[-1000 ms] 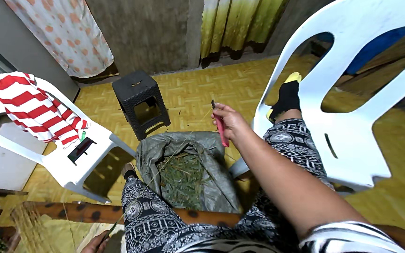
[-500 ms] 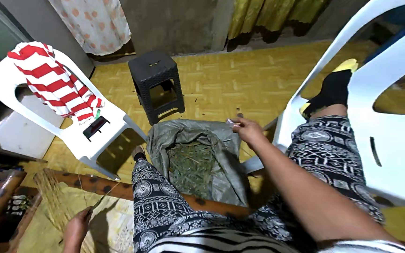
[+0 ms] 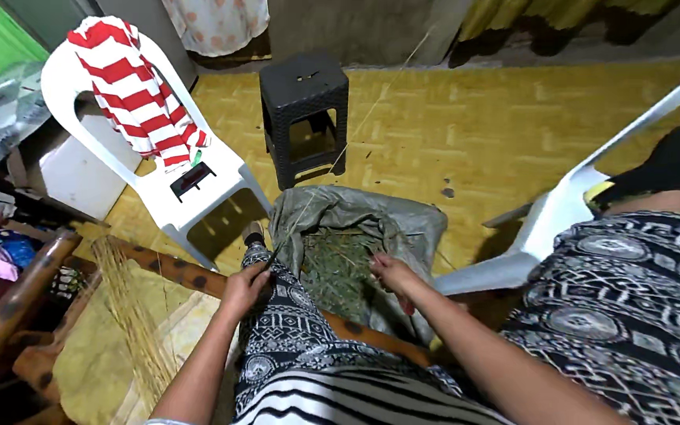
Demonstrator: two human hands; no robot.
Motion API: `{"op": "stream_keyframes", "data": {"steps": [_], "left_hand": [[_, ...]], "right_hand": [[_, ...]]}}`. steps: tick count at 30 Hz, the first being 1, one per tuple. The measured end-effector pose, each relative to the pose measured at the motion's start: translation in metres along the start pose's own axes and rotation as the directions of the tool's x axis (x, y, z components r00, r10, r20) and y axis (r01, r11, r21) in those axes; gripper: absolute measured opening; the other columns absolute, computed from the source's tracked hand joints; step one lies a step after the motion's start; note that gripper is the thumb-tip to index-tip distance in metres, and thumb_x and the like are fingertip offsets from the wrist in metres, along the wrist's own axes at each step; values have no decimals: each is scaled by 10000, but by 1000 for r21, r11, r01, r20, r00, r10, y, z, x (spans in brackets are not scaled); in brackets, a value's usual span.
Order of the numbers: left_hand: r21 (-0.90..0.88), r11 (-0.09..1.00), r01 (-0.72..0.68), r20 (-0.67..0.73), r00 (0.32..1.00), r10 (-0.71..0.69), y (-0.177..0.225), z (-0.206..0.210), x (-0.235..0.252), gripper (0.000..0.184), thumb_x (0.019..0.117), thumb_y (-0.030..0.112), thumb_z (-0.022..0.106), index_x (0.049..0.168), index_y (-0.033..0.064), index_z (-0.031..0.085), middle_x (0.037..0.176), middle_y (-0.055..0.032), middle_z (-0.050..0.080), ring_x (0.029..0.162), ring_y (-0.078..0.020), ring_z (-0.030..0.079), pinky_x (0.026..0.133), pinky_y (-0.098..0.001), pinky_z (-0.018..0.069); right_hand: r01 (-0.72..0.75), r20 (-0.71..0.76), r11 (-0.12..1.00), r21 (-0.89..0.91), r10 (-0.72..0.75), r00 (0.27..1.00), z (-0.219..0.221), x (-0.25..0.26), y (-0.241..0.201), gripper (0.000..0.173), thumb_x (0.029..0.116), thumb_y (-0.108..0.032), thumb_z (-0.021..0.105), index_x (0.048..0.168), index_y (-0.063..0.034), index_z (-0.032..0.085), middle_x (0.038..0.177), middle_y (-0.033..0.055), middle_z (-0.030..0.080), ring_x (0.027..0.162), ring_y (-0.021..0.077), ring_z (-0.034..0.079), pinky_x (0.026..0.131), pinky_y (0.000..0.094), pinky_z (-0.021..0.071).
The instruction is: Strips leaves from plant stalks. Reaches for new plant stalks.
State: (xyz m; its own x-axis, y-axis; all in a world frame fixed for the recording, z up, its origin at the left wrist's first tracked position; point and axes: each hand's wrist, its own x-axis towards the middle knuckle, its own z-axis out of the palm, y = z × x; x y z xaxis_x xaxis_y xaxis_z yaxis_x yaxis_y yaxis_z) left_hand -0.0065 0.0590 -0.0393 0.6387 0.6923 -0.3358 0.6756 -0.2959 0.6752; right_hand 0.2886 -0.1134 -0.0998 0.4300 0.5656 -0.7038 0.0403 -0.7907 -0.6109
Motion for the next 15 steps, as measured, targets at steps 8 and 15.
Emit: {"op": "stream_keyframes", "data": {"steps": [8,15], "left_hand": [[19,1000,8,44,999,-9,46,35,17,399,1102,260,469,1382,22,624,1185,-209,710,1093,-309,689,1022,-498,499],[114,991,72,162,983,-90,77,55,33,425,1125,287,399,1334,2,636,1239,-232,677,1187,-361,644,1050,-554,465]], "right_hand": [[218,-2,930,-296,-228,974,2,-32,-22,533,1148,-305,290,1578,4,350,1505,273,504,1379,404,520,1172,540,369],[450,38,762,-465,-490,871,28,-64,-50,503,1130,-269,372,1550,6,408,1432,270,560,1343,423,543,1139,561,410]]}}
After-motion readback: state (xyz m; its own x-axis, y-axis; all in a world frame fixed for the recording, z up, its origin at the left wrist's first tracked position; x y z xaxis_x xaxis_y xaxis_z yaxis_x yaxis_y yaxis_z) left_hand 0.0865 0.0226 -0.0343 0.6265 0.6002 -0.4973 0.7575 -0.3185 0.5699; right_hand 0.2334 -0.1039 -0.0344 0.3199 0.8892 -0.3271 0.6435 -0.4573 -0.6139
